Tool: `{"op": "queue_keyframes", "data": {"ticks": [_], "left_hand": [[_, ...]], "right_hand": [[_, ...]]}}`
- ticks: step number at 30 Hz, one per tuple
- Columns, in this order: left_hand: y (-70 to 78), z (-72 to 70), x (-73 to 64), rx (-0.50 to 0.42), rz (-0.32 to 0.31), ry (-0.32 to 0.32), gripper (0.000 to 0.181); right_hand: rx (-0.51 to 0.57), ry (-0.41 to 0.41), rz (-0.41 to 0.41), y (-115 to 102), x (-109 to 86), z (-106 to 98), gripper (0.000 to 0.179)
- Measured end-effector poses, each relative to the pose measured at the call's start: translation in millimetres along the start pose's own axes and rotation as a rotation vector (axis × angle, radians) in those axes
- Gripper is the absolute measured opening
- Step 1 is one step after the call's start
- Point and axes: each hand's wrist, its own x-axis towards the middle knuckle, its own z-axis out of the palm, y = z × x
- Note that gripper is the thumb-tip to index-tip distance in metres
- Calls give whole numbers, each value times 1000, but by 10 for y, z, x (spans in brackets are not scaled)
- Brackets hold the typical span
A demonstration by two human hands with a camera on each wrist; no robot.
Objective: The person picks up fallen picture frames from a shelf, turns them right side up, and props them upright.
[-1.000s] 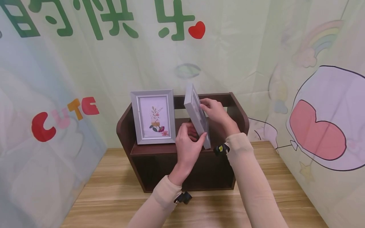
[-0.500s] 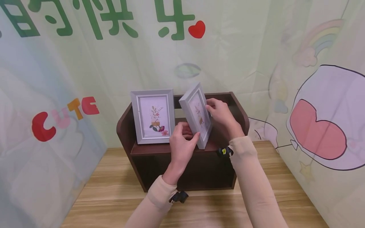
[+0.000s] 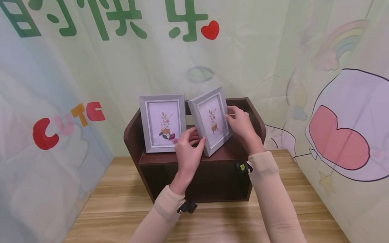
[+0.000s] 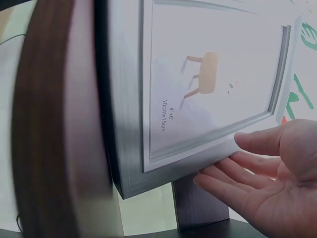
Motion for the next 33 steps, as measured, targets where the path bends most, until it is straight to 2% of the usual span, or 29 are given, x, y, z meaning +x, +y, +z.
{"op": "queue_keyframes", "data": {"ticks": [5, 12, 16, 22, 33], "left_hand": [[-43, -14, 58, 14, -6, 13, 36], [-128, -6, 150, -22, 24, 36, 30], [-137, 7, 180, -17, 18, 39, 28], [-114, 39, 211, 30, 5, 17, 28], [-111, 112, 270, 125, 25, 5, 28]], "right_hand": [[0, 60, 21, 12, -97, 9, 43], [8, 144, 43, -7, -226, 39, 41], [15, 192, 56, -8, -304, 65, 42], [22, 286, 41, 3, -410, 100, 42], [29, 453, 30, -23, -557, 182, 40]]}}
